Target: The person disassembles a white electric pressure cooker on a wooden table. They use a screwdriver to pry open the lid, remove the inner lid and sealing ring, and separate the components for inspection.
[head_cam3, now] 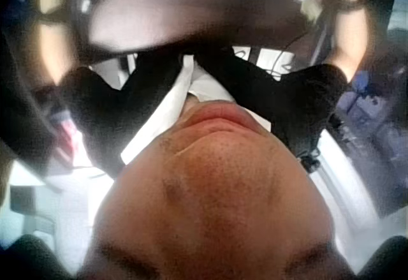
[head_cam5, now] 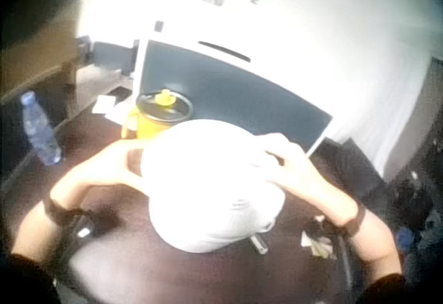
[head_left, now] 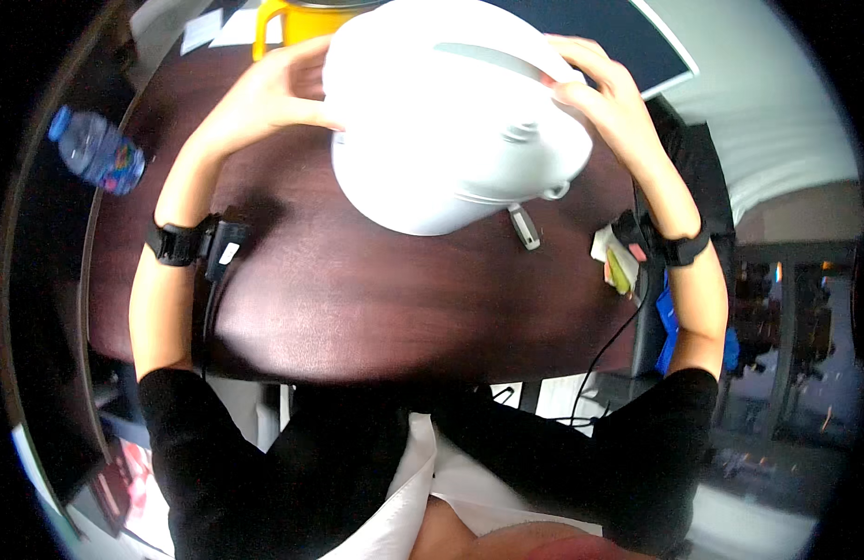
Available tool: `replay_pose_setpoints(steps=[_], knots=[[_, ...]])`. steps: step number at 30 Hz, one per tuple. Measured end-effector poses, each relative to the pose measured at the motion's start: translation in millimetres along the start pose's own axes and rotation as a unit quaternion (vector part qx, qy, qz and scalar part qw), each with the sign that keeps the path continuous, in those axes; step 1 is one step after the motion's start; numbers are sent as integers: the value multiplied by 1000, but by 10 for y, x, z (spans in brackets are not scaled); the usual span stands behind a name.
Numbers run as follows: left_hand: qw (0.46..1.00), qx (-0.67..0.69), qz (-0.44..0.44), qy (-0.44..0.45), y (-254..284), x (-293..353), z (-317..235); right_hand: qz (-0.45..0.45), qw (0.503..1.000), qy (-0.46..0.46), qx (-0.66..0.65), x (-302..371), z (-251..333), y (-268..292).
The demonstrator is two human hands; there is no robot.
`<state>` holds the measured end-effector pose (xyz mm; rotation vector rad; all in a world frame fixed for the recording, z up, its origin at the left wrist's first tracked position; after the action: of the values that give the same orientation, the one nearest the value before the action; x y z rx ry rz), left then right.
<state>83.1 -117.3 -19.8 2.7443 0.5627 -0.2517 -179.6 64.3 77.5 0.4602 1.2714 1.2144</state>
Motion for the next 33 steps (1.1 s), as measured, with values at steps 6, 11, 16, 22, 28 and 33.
replay_pose_setpoints(steps=[6,11,16,22,28,33], knots=[[999,18,-28,25,144,-159,173,18,997,45,-53,-109,75,-61],[972,-80,-217,-41,-222,29,-429,-46,987,34,-149,-14,11,-90],[840,-433,-227,-237,-1099,69,-1179,-67,992,-18,-101,21,68,-181],[797,-521,-173,-253,-1071,-107,-1052,-162,984,-76,-25,159,266,-313],[817,-486,-107,-292,-574,-150,-859,-148,959,241,-12,43,222,-275],[817,-493,-133,-269,-704,-164,-868,-74,966,247,-16,20,7,-231]])
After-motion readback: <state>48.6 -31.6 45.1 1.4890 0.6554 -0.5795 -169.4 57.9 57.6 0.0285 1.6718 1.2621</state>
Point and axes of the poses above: each hand's wrist, its own x-axis away from the middle knuckle, its own y-axis out of the back of the hand, z = x × y, the point moved 2 cm from there along -x, towards the middle knuckle, and after that the axes turned 6 degrees about y, right-handed, at the moved point
